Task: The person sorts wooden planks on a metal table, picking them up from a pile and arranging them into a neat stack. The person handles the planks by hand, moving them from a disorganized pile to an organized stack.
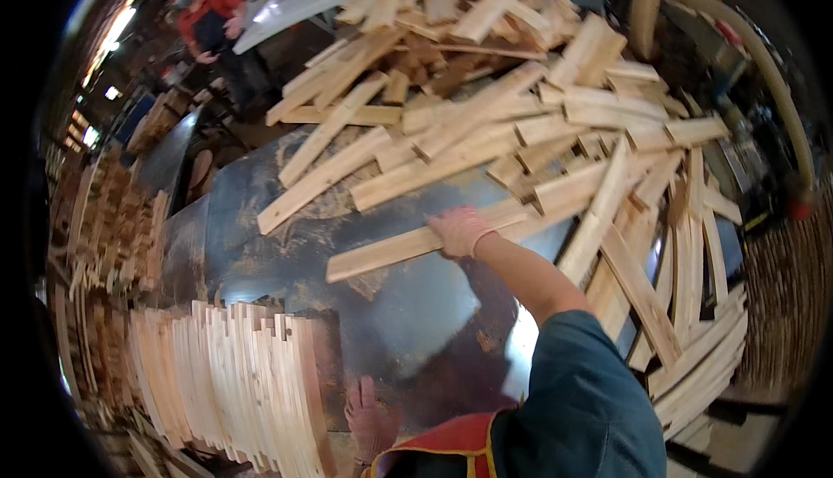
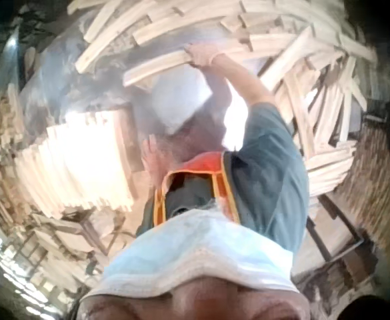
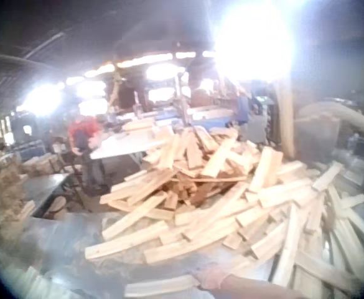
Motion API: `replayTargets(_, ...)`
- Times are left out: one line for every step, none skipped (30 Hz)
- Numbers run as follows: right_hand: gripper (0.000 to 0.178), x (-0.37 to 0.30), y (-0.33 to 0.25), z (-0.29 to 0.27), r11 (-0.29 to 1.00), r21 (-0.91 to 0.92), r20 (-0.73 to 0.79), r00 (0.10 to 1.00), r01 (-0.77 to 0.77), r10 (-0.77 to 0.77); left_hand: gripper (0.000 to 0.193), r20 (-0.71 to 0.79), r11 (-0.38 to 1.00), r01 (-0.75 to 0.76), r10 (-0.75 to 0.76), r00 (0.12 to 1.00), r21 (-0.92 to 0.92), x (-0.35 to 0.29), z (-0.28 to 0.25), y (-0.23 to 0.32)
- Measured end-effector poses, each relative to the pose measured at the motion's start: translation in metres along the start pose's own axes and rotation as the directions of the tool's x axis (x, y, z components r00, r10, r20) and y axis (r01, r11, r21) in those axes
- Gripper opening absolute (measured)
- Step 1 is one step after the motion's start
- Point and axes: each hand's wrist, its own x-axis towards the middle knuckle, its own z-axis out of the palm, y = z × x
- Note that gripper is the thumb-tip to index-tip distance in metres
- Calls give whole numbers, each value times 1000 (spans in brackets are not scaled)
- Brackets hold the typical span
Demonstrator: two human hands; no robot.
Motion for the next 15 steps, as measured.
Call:
replayTargets(72,-7,-11,6,996,58,28,997,64,-66,88,-80,998,-13,19,997,65,5,14,-4)
replayTargets(70,-31,-32,7,972,64,-23,974,226,-225,97,-145,992,-27,44,988,119,5,24,-6)
replayTargets(67,-58,-49,5,925,58,-81,925,377,-372,99,-74,994,-68,75,994,91,8,23,-4)
replayTargets(67,-76,-47,10,910,115,-202,906,398,-371,100,-16,992,-112,113,993,57,21,19,-1)
replayTargets(66,-89,-43,16,888,160,-324,873,431,-365,102,86,993,-107,102,991,56,30,19,8)
replayTargets(65,-100,-42,3,862,178,-448,819,476,-359,104,182,993,-103,92,979,53,41,19,17)
replayTargets(62,-115,-28,-13,940,192,-453,875,281,-170,105,325,994,-63,31,945,90,49,22,28)
replayTargets(60,-129,-6,-40,975,206,-457,889,82,21,106,381,991,-72,24,924,113,49,27,29)
replayTargets(57,-137,34,-30,978,133,-615,760,-162,209,107,435,987,-91,24,900,134,49,30,31)
replayTargets(53,-144,72,-20,903,154,-725,575,-401,380,108,418,980,-151,84,904,130,43,44,24)
replayTargets(63,-156,97,-33,749,206,-519,579,-629,629,109,397,972,-201,137,907,125,36,55,16)
replayTargets(72,-173,135,1,621,354,-705,237,-699,668,109,378,976,-186,131,916,113,37,64,13)
replayTargets(76,-186,169,36,471,491,-627,78,-733,775,108,357,980,-173,128,925,98,40,72,9)
replayTargets(79,-193,184,60,307,609,-517,-73,-732,853,104,344,990,-134,109,932,50,41,70,6)
replayTargets(80,-193,170,57,325,664,-449,-12,-673,893,100,327,997,-71,65,943,7,38,62,4)
